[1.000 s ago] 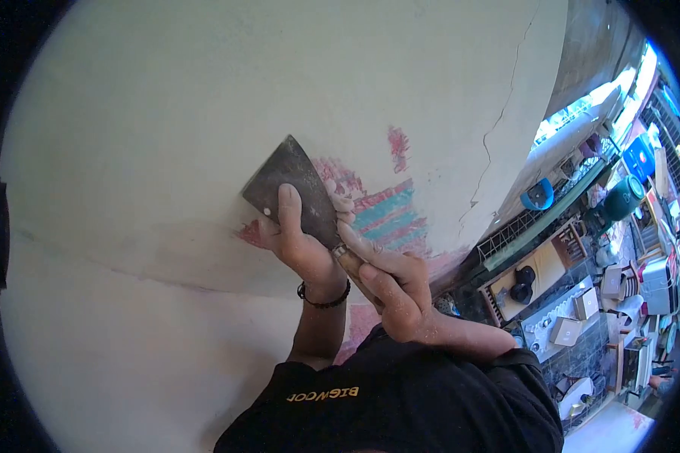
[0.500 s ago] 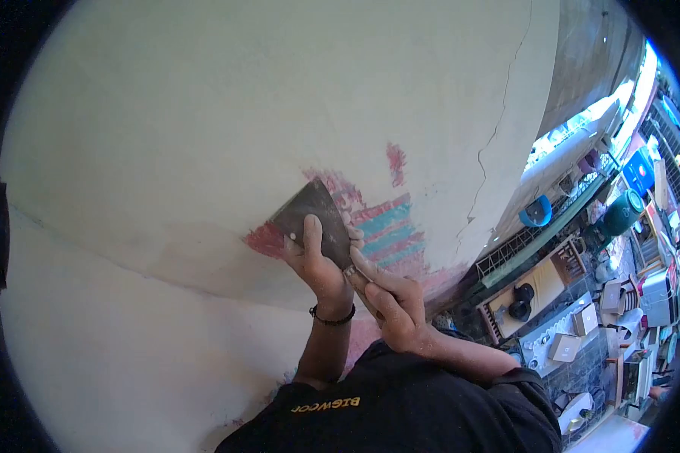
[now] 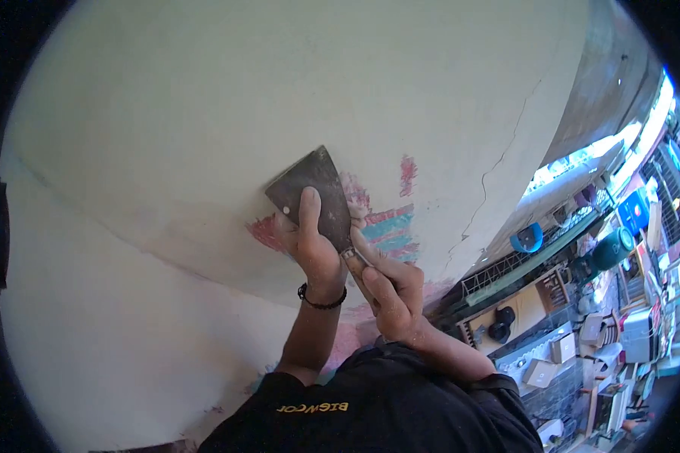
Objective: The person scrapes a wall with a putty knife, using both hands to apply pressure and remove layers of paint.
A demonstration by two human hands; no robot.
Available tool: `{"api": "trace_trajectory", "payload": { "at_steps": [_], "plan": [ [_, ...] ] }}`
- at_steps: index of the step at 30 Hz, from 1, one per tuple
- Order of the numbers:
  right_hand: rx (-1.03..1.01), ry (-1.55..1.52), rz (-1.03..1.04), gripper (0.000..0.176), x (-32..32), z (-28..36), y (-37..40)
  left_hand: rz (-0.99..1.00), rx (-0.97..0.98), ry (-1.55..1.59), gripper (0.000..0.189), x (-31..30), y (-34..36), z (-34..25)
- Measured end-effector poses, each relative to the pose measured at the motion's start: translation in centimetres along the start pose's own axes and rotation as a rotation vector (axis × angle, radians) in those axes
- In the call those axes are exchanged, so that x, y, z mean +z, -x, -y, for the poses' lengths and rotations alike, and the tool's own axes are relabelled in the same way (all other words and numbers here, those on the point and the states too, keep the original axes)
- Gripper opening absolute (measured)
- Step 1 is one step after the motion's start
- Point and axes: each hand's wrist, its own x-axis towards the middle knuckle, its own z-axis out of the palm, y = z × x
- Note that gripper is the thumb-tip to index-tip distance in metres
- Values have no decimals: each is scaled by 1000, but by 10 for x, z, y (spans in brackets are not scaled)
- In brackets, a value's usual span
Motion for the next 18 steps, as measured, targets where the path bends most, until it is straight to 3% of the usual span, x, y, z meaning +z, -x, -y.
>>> {"api": "trace_trajectory", "payload": {
  "at_steps": [4,7,9,12,14,16,18],
  "plan": [
    [-37,127,-24,48,0,-6,8,-19,3,38,19,-13,16,10],
    [-72,238,-30,48,-2,-9,5,-75,135,-111,20,-17,7,24],
    [-58,316,23,48,-6,3,-3,-6,57,-52,18,-9,2,10],
    [-41,159,-11,48,3,11,-2,-27,20,29,16,2,6,-1],
    [-76,191,-36,48,1,0,4,-104,32,13,17,-4,15,10],
    [34,139,-73,48,-4,-10,7,-67,79,-5,17,-3,7,13],
    [-34,245,-15,50,-11,-5,-4,-31,65,6,17,-6,6,10]
  ]
}}
